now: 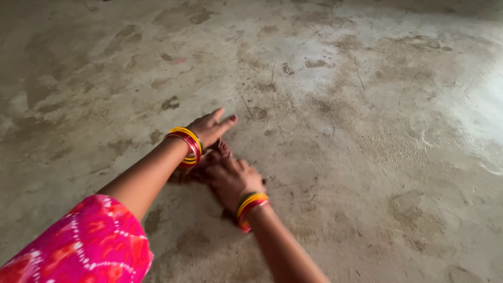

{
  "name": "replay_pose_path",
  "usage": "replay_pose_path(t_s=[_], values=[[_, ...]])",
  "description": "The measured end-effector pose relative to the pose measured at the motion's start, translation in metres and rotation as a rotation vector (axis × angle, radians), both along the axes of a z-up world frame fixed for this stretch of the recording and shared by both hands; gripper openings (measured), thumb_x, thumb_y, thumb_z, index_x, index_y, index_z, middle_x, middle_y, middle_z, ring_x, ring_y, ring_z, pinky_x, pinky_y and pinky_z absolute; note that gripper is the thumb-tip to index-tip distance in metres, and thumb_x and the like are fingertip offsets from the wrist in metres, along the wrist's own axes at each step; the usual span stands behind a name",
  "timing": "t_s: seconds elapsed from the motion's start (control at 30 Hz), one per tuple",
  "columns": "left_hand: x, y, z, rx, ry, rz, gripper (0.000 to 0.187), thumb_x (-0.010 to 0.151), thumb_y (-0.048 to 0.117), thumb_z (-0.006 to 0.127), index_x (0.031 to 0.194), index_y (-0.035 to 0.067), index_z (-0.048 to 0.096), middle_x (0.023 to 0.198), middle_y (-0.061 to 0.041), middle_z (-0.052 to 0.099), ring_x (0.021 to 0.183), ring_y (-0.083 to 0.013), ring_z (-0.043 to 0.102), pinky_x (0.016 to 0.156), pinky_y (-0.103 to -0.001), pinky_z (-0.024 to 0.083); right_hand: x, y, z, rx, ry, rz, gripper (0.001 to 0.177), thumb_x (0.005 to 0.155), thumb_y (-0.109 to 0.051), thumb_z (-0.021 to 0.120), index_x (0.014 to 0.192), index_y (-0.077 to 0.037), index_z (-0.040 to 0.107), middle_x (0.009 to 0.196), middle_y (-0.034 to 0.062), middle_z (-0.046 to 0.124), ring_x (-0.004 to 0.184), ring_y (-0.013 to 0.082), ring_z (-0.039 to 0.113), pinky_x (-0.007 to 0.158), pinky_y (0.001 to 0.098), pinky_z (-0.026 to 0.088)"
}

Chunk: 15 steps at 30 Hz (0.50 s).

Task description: The person wipes a concrete floor using a brown cloth. They scrub the surface with repetitive back-and-forth motions, occasionally adjusting the cloth's position to cover different areas of the floor.

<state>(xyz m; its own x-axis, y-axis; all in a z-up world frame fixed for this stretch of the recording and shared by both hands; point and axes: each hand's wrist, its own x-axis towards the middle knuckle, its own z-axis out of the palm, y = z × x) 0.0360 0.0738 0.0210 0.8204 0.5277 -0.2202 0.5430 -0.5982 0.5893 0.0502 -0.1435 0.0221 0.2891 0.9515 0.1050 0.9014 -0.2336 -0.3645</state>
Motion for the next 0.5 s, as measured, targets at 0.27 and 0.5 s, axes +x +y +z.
replay_pose_path(t_s=[0.27, 0.5], values=[[-0.017, -0.017, -0.023, 0.183, 0.532, -0.264, 0.114, 0.076, 0.087, 0.053, 0.153, 0.003, 0.042, 0.157, -0.022, 0.043, 0.146, -0.0349, 0.044, 0.119, -0.045, 0.037, 0.206, -0.248, -0.066, -0.230, -0.453, -0.799, 0.051, 0.093, -0.033, 0.059, 0.143, -0.032, 0.055, 0.136, 0.0134, 0.058, 0.103, 0.0330, 0.064, 0.075, 0.0457, 0.059], [-0.063, -0.037, -0.037, 0.321, 0.564, -0.342, 0.104, 0.075, 0.076, 0.068, 0.151, 0.010, 0.041, 0.162, -0.013, 0.033, 0.145, -0.0302, 0.041, 0.116, -0.044, 0.039, 0.226, -0.374, -0.097, -0.087, -0.513, -1.188, 0.039, 0.100, -0.041, 0.058, 0.133, -0.021, 0.061, 0.132, 0.0224, 0.058, 0.118, 0.0450, 0.058, 0.092, 0.0586, 0.051]])
